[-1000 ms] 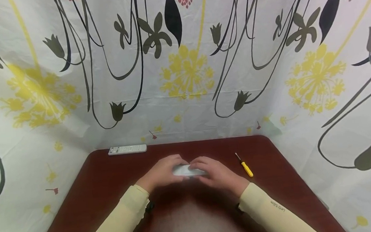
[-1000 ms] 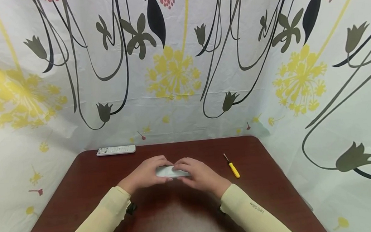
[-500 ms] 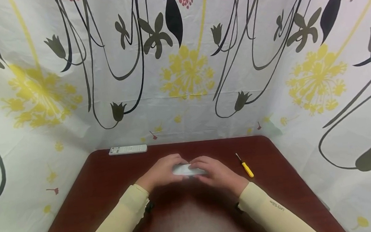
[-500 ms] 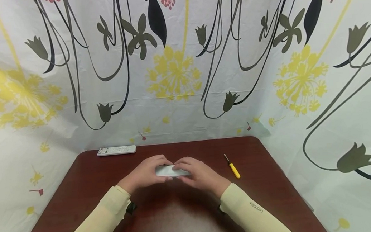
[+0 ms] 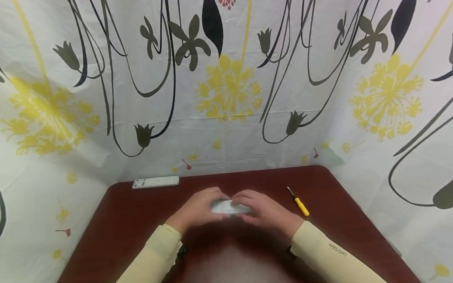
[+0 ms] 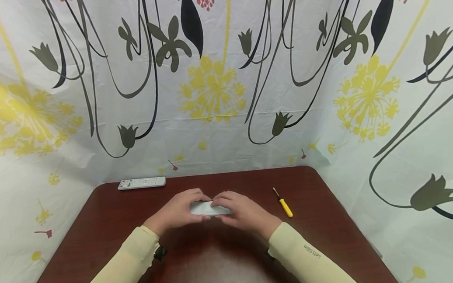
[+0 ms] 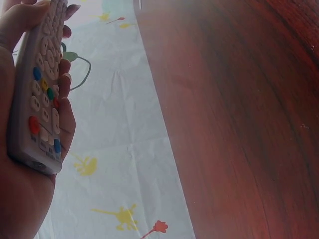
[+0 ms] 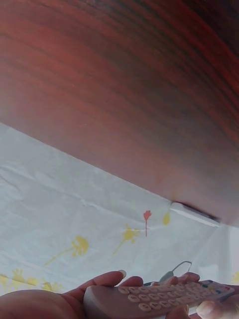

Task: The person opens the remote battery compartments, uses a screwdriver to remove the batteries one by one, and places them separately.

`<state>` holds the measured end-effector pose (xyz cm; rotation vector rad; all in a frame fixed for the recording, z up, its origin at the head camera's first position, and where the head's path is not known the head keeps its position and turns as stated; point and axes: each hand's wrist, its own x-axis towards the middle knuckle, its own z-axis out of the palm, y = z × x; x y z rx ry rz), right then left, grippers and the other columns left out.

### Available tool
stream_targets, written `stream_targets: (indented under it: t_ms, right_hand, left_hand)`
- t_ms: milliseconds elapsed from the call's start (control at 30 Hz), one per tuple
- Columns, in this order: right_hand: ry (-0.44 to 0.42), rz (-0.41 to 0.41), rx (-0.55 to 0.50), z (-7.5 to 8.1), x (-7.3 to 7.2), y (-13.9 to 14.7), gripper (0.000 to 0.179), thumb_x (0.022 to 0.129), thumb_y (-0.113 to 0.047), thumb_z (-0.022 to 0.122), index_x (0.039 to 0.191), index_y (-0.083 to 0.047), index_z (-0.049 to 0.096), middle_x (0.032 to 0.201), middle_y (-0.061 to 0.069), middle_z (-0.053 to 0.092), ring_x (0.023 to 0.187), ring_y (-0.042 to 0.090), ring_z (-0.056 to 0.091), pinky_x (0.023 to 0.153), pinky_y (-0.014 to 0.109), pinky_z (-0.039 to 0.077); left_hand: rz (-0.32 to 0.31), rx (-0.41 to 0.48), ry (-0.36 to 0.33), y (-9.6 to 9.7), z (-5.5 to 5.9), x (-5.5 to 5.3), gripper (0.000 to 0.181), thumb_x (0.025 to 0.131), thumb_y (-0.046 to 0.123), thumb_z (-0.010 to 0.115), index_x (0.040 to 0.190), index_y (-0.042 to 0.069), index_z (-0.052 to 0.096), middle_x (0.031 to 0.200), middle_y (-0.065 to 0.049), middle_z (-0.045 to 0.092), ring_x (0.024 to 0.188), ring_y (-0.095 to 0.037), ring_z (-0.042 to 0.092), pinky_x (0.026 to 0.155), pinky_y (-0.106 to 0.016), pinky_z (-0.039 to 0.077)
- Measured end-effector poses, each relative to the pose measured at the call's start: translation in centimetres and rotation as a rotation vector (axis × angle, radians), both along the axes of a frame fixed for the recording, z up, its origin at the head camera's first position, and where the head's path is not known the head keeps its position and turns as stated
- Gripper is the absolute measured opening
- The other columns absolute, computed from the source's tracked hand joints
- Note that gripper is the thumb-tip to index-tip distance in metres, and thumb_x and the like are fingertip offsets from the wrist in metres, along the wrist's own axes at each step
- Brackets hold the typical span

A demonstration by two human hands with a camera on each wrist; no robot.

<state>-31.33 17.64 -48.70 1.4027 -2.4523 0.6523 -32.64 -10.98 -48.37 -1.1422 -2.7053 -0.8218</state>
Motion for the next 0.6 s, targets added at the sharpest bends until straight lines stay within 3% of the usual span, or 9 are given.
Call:
stream_targets:
  t_ms: [600]
  right_hand:
    - [0.017, 0.038, 0.051, 0.75, -0.45, -0.33, 0.042, 0.096, -0.021, 0.087, 0.133, -0.026, 0.068, 0.134, -0.008, 0.063, 0.117, 0.013, 0.061, 0.096, 0.030, 0.059]
  left_hand:
    - [-0.016, 0.016, -0.019, -0.12, 0.31, 0.21, 0.040, 0.092, 0.046, 0.091, 0.127, 0.032, 0.077, 0.112, 0.018, 0.066, 0.099, -0.007, 0.060, 0.085, -0.030, 0.055]
